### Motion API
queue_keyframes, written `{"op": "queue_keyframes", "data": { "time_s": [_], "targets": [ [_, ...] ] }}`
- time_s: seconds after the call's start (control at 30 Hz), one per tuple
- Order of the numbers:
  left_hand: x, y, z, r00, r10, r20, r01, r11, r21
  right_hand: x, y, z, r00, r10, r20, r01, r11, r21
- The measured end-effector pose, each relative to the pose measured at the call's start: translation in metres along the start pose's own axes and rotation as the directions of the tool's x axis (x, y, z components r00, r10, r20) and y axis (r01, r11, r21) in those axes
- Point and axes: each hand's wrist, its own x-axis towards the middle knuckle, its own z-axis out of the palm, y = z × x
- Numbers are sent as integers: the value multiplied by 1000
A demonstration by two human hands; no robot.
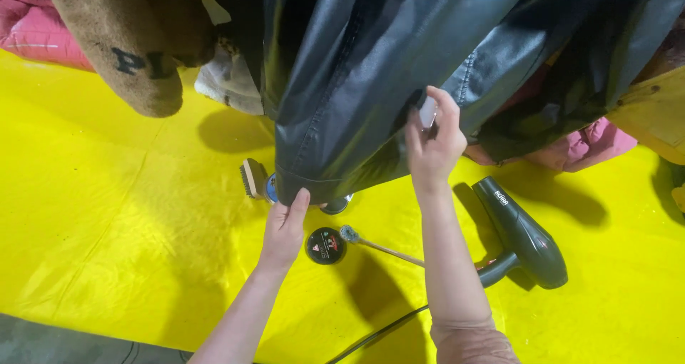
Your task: Cleaning and treating a leather jacket sleeve using a small brush and a hairdryer for drying.
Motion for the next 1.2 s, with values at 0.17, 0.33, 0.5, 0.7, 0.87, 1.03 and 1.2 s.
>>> {"op": "queue_keyframes", "data": {
  "time_s": [0.17,0.33,0.5,0.7,0.87,1.03,1.2],
  "targets": [
    [6,17,1,1000,-19,-3,19,999,45,-86,-12,12,988,-60,143,40,989,143],
    [6,-26,-16,1000,-2,-10,2,1000,-17,-103,23,-43,801,543,251,-559,829,-12],
    [8,7,-6,998,36,-42,-36,999,-9,-154,75,-79,501,813,297,-775,574,-263],
    [8,15,-3,993,-100,-62,94,992,-83,-159,67,-87,366,879,306,-846,451,-284],
    [5,16,0,990,-125,-62,118,987,-113,-154,55,-95,368,874,316,-870,444,-214],
    [5,23,5,995,-81,-51,76,993,-93,-140,37,-113,582,795,173,-779,606,-163],
    [6,22,1,998,-35,-51,35,999,-3,-178,6,-133,635,650,418,-626,750,-214]
  ]
}}
